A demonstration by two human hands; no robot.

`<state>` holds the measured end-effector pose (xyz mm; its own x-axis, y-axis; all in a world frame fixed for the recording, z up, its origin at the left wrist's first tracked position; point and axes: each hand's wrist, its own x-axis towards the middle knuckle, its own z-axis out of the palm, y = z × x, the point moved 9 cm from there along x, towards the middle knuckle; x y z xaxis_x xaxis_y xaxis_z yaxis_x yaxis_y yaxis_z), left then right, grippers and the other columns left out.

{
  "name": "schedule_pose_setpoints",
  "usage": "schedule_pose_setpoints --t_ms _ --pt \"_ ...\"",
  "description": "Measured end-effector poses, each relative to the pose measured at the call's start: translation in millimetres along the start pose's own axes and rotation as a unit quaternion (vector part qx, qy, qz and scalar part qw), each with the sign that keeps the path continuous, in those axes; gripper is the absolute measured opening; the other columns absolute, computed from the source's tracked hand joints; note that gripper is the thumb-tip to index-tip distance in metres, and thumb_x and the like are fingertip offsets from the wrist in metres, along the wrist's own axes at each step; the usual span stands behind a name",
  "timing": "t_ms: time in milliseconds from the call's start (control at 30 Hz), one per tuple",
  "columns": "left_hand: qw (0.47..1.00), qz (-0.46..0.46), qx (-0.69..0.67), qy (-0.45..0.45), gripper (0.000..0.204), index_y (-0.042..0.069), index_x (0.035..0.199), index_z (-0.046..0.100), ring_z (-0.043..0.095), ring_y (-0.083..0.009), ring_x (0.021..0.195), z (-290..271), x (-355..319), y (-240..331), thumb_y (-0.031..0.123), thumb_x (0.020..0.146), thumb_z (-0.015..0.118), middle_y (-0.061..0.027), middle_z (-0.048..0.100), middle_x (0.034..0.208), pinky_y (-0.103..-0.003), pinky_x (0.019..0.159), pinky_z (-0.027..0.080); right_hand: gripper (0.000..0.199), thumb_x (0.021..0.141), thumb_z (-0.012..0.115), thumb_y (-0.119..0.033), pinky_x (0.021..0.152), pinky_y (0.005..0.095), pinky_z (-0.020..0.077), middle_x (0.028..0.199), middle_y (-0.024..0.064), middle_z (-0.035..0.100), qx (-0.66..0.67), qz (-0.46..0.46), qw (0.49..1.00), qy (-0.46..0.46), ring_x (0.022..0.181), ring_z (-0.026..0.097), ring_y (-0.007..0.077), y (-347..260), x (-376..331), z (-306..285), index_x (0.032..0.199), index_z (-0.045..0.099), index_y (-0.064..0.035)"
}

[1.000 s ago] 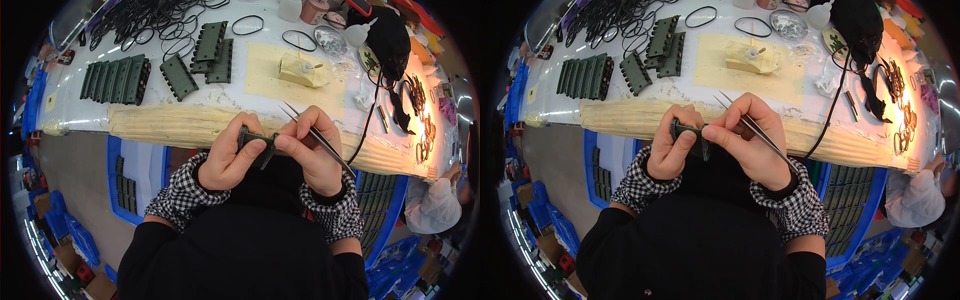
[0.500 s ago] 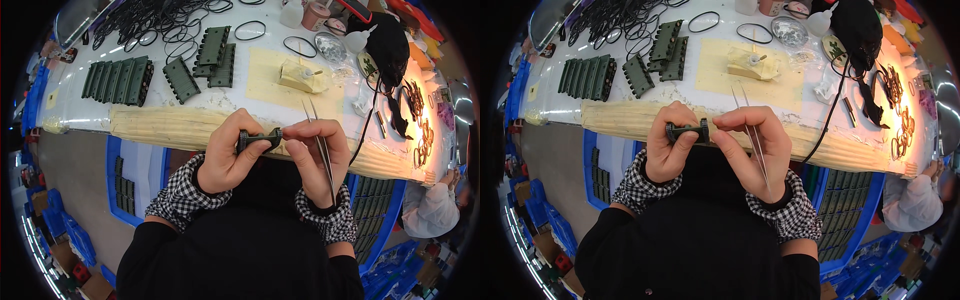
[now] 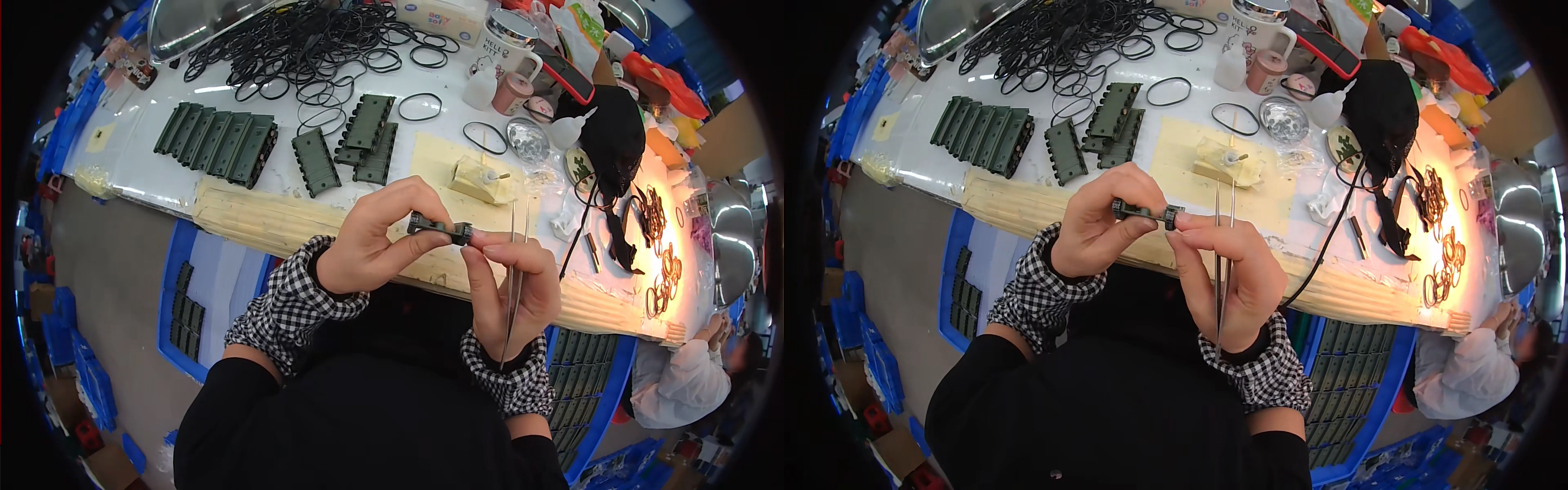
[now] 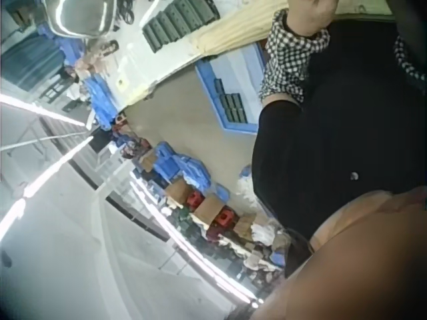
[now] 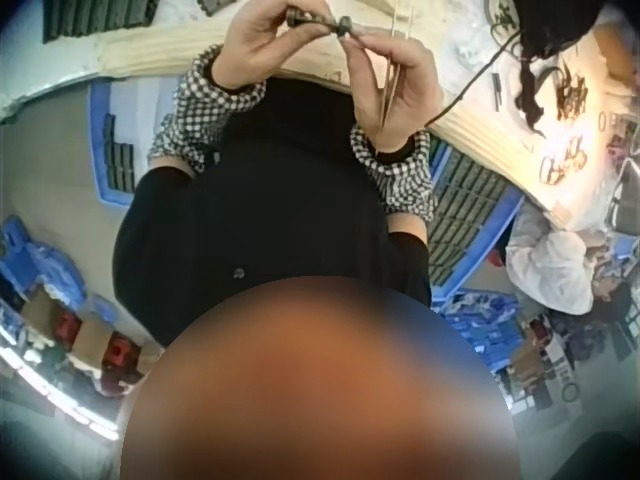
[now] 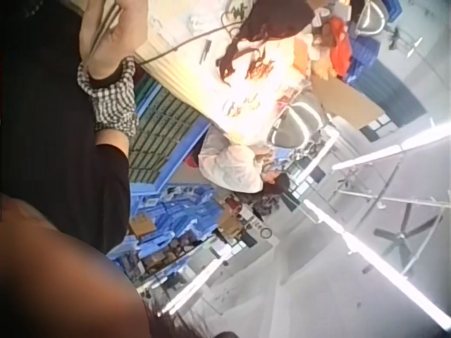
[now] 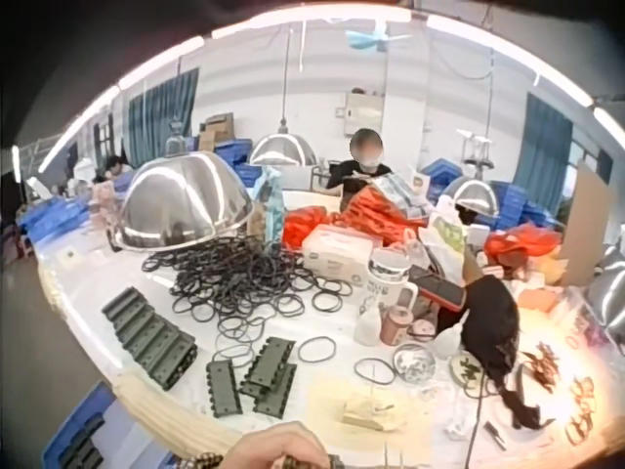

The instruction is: Assembling small electronic components using tweezers and rubber bands at a factory workstation.

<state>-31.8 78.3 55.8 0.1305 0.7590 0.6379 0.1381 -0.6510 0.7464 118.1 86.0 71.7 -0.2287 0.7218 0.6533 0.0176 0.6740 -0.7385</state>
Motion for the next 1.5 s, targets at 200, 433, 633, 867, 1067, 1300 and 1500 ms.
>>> schedule_pose_setpoints --t_ms 200,433,633,867,1067,1300,1500 --pt "0.976 -0.167 -0.116 0.078 0.013 -0.003 0.098 0.056 0.054 -0.003 0.074 3.9 -8.9 -15.1 0.008 0.091 0.062 -0.0015 0.06 0.083 -0.019 0.063 0.044 0.026 0.071 0.077 0.005 0.066 0.0272 0.053 0.086 0.0148 0.069 -0.086 -0.058 0.994 0.023 0.076 0.068 0.0213 -7.5 2.6 2.1 0.089 0.061 -0.0027" --pt "0.973 -0.19 -0.115 0.064 0.014 -0.001 0.098 0.056 0.046 0.0011 0.066 5.8 -10.2 -19.3 0.008 0.09 0.063 0.0033 0.054 0.078 -0.016 0.055 0.036 0.026 0.071 0.077 0.005 0.066 0.0273 0.053 0.085 0.0144 0.069 -0.069 -0.055 0.995 0.036 0.075 0.068 0.0211 -6.0 1.2 -1.5 0.089 0.061 -0.0026" --pt "0.965 -0.204 -0.153 0.059 0.014 -0.001 0.1 0.056 0.048 0.0007 0.07 7.9 -12.2 -19.2 0.005 0.09 0.063 0.0029 0.056 0.082 -0.016 0.059 0.039 0.026 0.072 0.077 0.006 0.068 0.0275 0.0527 0.085 0.0148 0.069 -0.061 -0.049 0.996 0.037 0.076 0.068 0.0214 -4.7 -0.6 -1.4 0.09 0.06 -0.0024" --pt "0.949 -0.227 -0.205 0.072 0.017 -0.001 0.103 0.055 0.055 -0.0024 0.081 9.3 -13.0 -19.9 0.003 0.088 0.063 -0.0003 0.06 0.091 -0.018 0.07 0.047 0.025 0.073 0.076 0.006 0.069 0.0272 0.0526 0.086 0.0153 0.069 -0.059 -0.047 0.997 0.035 0.077 0.068 0.0215 -4.3 0.2 -0.7 0.091 0.06 -0.0023" --pt "0.949 -0.231 -0.202 0.076 0.018 -0.001 0.103 0.056 0.055 -0.002 0.08 8.1 -14.2 -22.8 0.004 0.088 0.064 0.0004 0.059 0.09 -0.018 0.069 0.047 0.025 0.073 0.076 0.006 0.07 0.0273 0.0529 0.085 0.0146 0.068 -0.057 -0.046 0.997 0.035 0.077 0.069 0.0216 -4.8 1.9 0.5 0.091 0.061 -0.0021" --pt "0.986 -0.133 -0.03 0.097 0.02 0.0 0.097 0.059 0.058 -0.0079 0.072 0.0 -8.1 -8.0 0.0 0.08 0.068 -0.0039 0.061 0.084 -0.022 0.062 0.048 0.024 0.073 0.076 0.005 0.071 0.0277 0.0529 0.087 0.0142 0.068 -0.055 -0.026 0.997 0.044 0.079 0.069 0.0214 -0.9 4.8 0.5 0.091 0.06 -0.0014" --pt "0.97 -0.005 0.217 0.108 0.026 0.001 0.09 0.062 0.058 -0.0218 0.064 -1.4 1.4 27.4 -0.004 0.067 0.072 -0.0094 0.058 0.077 -0.029 0.057 0.046 0.021 0.076 0.073 0.005 0.071 0.0264 0.053 0.088 0.0136 0.068 -0.027 0.006 0.998 0.056 0.08 0.068 0.0183 11.7 8.5 0.3 0.091 0.06 0.0004"
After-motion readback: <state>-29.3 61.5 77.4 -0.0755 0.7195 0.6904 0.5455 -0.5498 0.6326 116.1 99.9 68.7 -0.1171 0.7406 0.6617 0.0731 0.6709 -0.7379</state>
